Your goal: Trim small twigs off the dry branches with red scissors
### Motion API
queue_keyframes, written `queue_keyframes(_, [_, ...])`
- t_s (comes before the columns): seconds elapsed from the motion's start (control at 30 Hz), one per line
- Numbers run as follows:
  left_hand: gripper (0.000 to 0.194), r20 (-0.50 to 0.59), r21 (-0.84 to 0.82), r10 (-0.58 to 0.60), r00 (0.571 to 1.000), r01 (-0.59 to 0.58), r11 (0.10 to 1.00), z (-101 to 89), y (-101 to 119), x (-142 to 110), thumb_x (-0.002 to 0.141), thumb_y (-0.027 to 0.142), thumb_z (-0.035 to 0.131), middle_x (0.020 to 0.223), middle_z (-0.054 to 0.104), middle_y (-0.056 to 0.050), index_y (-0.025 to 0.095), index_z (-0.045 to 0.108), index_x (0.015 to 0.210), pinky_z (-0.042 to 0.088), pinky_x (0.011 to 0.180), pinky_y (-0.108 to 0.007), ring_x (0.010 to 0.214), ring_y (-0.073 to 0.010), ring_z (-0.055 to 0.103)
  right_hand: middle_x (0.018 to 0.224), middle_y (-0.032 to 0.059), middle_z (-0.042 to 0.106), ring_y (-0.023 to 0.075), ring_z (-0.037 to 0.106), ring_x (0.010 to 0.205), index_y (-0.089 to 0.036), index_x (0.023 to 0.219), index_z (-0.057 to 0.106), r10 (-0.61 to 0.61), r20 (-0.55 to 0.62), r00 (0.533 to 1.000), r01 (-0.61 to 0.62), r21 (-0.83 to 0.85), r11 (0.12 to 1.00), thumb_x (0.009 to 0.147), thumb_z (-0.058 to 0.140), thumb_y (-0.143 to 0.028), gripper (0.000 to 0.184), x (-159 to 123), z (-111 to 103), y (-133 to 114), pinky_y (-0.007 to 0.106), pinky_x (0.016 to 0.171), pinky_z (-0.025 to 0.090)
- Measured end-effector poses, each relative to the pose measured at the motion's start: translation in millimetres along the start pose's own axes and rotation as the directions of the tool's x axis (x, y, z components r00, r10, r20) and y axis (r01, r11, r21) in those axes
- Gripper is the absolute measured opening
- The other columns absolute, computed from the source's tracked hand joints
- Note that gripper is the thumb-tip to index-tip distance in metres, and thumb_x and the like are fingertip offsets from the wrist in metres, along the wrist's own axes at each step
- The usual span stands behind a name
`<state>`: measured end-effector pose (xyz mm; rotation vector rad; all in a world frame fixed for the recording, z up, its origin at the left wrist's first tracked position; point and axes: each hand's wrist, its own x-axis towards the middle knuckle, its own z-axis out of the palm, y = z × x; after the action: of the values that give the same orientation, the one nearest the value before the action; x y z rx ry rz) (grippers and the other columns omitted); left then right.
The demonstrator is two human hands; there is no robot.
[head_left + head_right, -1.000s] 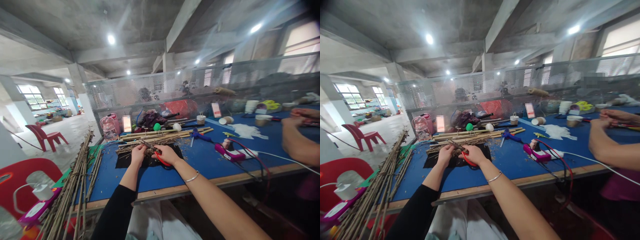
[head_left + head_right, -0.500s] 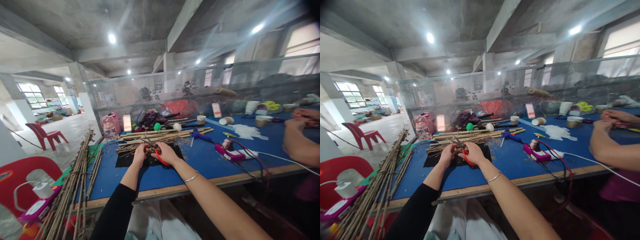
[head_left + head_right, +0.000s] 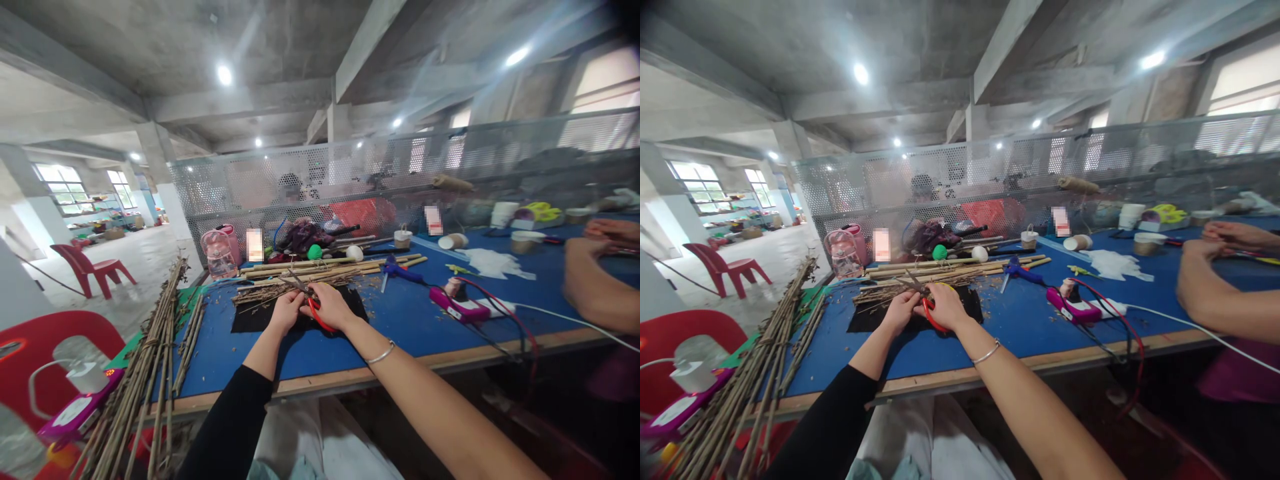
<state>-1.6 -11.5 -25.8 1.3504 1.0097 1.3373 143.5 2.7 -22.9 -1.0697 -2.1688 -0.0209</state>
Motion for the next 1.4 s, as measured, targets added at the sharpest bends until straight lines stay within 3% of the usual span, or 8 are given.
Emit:
queue_keyframes(0.23, [0.030, -0.002, 0.105, 0.040, 0.999, -0.040, 0.994, -0.1, 2, -1, 0.067, 0.042, 0.057, 0.056, 0.058, 0.000, 0.012, 0.062, 0.067, 0.034, 0.050, -0.021, 0.049, -0.0094, 0.045, 0.106, 0.0098, 0.057, 0.0218, 0.051, 0.099, -0.017, 0.112, 0.049, -0.006, 0.007, 1.000, 0.006, 0.056, 0.998, 0.069, 0.061, -0.050, 0.056, 0, -1, -1, 0.035, 0.086, 0.039])
queue_keyframes(0.47, [0.029, 0.024, 0.229, 0.143, 0.989, -0.145, 0.962, -3.6, 2, -1, 0.074, 0.037, 0.051, 0.072, 0.066, -0.004, 0.013, 0.066, 0.077, 0.042, 0.066, -0.025, 0.066, -0.0150, 0.055, 0.103, 0.0067, 0.059, 0.0204, 0.055, 0.095, -0.021, 0.108, 0.053, 0.018, 0.074, 0.997, -0.029, 0.153, 0.988, 0.068, 0.064, -0.045, 0.048, 0, -8, -5, 0.031, 0.080, 0.041])
queue_keyframes(0.7, [0.031, 0.026, 0.376, 0.214, 0.977, -0.208, 0.903, -7.6, 0, 0, 0.078, 0.036, 0.046, 0.066, 0.062, -0.003, 0.013, 0.065, 0.074, 0.041, 0.067, -0.025, 0.065, -0.0149, 0.053, 0.096, 0.0043, 0.064, 0.0191, 0.058, 0.087, -0.024, 0.103, 0.057, 0.072, 0.132, 0.989, -0.093, 0.156, 0.983, 0.068, 0.064, -0.046, 0.042, -1, -11, -2, 0.026, 0.073, 0.041])
queue_keyframes(0.9, [0.030, 0.016, 0.362, 0.186, 0.983, -0.179, 0.915, -5.6, 3, -1, 0.079, 0.036, 0.045, 0.063, 0.061, -0.002, 0.013, 0.064, 0.074, 0.038, 0.058, -0.024, 0.057, -0.0129, 0.050, 0.092, 0.0025, 0.065, 0.0197, 0.059, 0.085, -0.028, 0.102, 0.057, 0.108, 0.135, 0.985, -0.124, 0.110, 0.986, 0.070, 0.062, -0.048, 0.038, -2, -9, -3, 0.026, 0.070, 0.041])
queue_keyframes(1.2, [0.027, 0.020, 0.311, 0.178, 0.984, -0.175, 0.934, -3.6, 3, -1, 0.079, 0.030, 0.045, 0.080, 0.067, -0.007, 0.013, 0.066, 0.081, 0.042, 0.077, -0.028, 0.076, -0.0181, 0.058, 0.104, 0.0097, 0.057, 0.0215, 0.051, 0.100, -0.018, 0.110, 0.050, -0.013, 0.044, 0.999, 0.011, 0.031, 0.999, 0.068, 0.061, -0.052, 0.055, 0, -4, -3, 0.033, 0.083, 0.040])
queue_keyframes(1.4, [0.026, -0.002, 0.310, 0.209, 0.978, -0.199, 0.930, -5.5, -4, 3, 0.079, 0.029, 0.046, 0.089, 0.067, -0.008, 0.014, 0.067, 0.086, 0.041, 0.082, -0.030, 0.083, -0.0191, 0.058, 0.104, 0.0118, 0.056, 0.0252, 0.050, 0.099, -0.015, 0.113, 0.048, -0.010, 0.006, 1.000, 0.010, -0.066, 0.998, 0.068, 0.057, -0.059, 0.064, -1, -1, -3, 0.039, 0.086, 0.038])
